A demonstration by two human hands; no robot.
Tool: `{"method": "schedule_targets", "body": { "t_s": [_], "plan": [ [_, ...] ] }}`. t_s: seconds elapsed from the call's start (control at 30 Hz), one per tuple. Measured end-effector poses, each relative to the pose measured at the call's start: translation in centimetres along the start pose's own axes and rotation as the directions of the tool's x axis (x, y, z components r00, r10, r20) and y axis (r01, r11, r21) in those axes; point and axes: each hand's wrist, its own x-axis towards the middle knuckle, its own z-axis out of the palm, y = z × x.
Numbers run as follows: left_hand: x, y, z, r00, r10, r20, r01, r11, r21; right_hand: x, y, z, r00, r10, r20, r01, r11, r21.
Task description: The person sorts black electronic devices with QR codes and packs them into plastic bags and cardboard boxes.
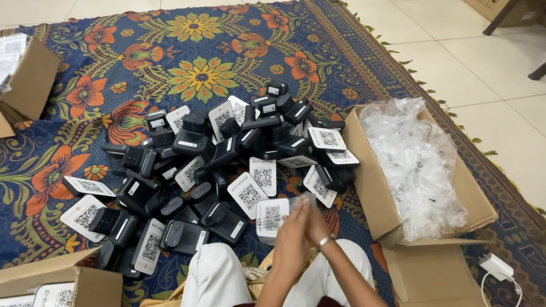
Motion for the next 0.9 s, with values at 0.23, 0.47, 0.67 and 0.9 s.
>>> {"method": "schedule_targets", "body": {
  "t_s": [0.23, 0.47, 0.67, 0.9],
  "plan": [
    [-0.4, -9.5, 2.9, 0.985, -0.118, -0.125, 0.118, 0.993, -0.005, 6.5, -0.4, 2.4, 0.915, 0.162, 0.369, -0.002, 0.917, -0.399],
    [0.0, -15.8, 3.6, 0.938, -0.322, 0.126, 0.254, 0.888, 0.383, 8.7, 4.3, 6.6, 0.793, -0.075, 0.604, 0.308, 0.906, -0.292],
    [4.0, -18.1, 1.3, 0.94, -0.122, 0.319, -0.11, 0.777, 0.62, 9.0, 1.5, 1.8, 0.744, -0.071, 0.664, 0.348, 0.89, -0.294],
    [8.5, -23.8, 2.6, 0.87, -0.024, 0.493, -0.409, 0.524, 0.747, 8.2, -0.4, -4.2, 0.681, -0.117, 0.723, 0.532, 0.757, -0.379]
  ]
}}
